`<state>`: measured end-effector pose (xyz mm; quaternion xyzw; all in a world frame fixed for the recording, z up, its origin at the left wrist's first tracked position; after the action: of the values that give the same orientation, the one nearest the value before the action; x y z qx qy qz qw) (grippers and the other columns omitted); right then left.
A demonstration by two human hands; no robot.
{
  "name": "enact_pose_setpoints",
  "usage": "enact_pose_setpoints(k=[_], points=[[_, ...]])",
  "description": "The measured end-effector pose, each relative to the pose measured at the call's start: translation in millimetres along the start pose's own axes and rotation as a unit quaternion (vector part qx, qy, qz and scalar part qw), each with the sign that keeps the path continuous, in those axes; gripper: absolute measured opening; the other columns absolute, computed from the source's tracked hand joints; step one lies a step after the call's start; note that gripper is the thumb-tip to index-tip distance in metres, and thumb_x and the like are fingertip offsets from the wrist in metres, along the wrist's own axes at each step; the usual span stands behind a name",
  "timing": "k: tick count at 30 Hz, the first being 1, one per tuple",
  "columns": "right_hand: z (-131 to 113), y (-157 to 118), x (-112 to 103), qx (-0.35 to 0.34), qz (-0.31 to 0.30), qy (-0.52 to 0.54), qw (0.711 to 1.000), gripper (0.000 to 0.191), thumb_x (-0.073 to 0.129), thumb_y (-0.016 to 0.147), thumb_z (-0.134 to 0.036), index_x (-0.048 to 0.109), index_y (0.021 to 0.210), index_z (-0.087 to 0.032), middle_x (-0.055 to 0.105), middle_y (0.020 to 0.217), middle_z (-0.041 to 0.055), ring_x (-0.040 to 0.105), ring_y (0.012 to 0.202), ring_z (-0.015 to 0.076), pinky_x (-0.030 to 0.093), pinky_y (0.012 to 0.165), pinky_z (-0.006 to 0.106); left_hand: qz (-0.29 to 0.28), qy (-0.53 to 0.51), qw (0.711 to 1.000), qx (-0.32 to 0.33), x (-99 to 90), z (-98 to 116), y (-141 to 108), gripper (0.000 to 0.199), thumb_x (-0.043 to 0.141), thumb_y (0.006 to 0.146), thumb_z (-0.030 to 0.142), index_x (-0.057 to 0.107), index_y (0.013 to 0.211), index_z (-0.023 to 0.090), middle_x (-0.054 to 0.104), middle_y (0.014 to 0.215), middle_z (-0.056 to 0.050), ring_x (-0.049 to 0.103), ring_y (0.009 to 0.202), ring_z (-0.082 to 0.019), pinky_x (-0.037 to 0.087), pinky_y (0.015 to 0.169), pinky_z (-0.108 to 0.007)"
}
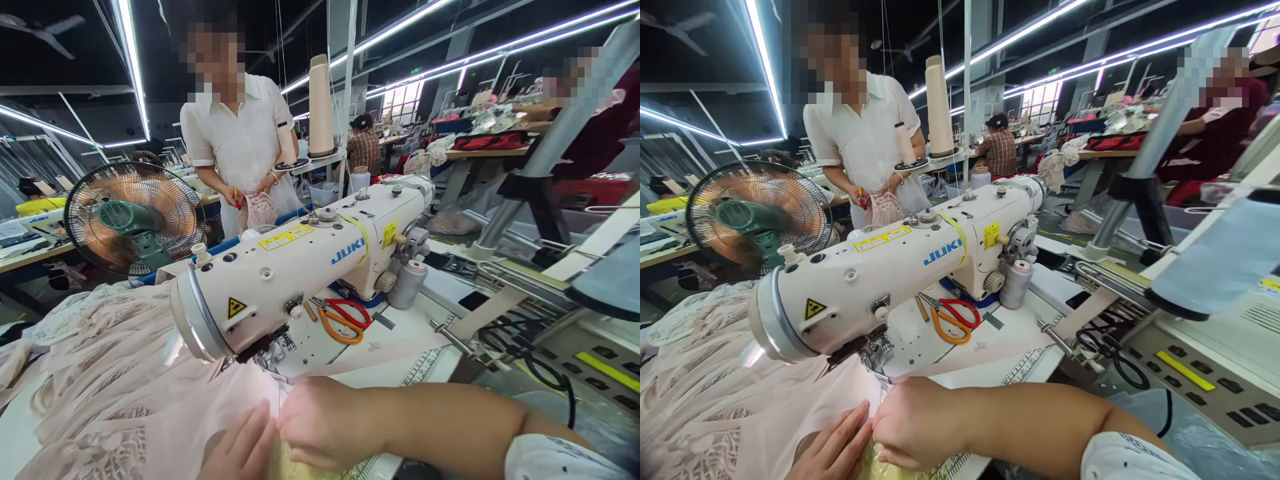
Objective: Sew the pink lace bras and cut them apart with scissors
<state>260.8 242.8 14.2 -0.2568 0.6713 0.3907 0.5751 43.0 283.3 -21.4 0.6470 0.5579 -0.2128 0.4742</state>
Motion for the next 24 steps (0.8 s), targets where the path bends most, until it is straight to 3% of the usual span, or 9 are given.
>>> enact_pose_setpoints(k=[5,12,20,24], points=[[0,-1,-1,0.004,0.002,0.008,1.0,0.021,0.057,0.081,-0.033,0.058,0.068,-0.017,0.064,0.073,0.0005,0.056,0.068,0.0152,0.038,0.058,0.03,-0.034,-0.053,0.997,-0.047,-12.8,4,7,0.038,0.041,0.088,0.013,0.057,0.123,0.015,0.063,0.124,-0.009,0.057,0.111,-0.016,0.051,0.087,-0.019],[0,0,0,0.0,0.007,0.007,1.0,0.022,0.059,0.079,-0.034,0.056,0.066,-0.017,0.064,0.072,0.0001,0.056,0.066,0.0151,0.038,0.057,0.029,0.005,-0.018,1.0,-0.014,-7.9,2,6,0.034,0.037,0.092,0.014,0.062,0.115,0.015,0.067,0.115,-0.007,0.061,0.105,-0.014,0.051,0.086,-0.018],[-2,0,-1,0.007,0.002,0.015,1.0,0.02,0.058,0.081,-0.031,0.058,0.069,-0.016,0.066,0.074,0.0015,0.058,0.068,0.0156,0.039,0.059,0.029,-0.04,-0.015,0.998,-0.055,-5.5,9,-3,0.037,0.04,0.09,0.013,0.057,0.123,0.016,0.063,0.121,-0.01,0.06,0.109,-0.017,0.051,0.088,-0.02],[-3,-1,3,0.009,0.007,0.011,1.0,0.02,0.059,0.08,-0.034,0.059,0.069,-0.017,0.066,0.073,-0.0001,0.059,0.068,0.0157,0.042,0.06,0.029,-0.017,0.009,0.999,-0.034,-0.4,11,-6,0.033,0.04,0.092,0.018,0.06,0.118,0.017,0.068,0.112,-0.007,0.064,0.102,-0.016,0.051,0.087,-0.02]])
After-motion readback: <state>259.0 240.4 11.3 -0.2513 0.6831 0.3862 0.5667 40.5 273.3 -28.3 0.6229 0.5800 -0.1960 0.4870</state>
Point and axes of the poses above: each hand's wrist, its own y-axis towards the middle knuckle, its own x-axis out of the palm, z = x × y, the point moved 1 cm from there along y, towards the middle knuckle
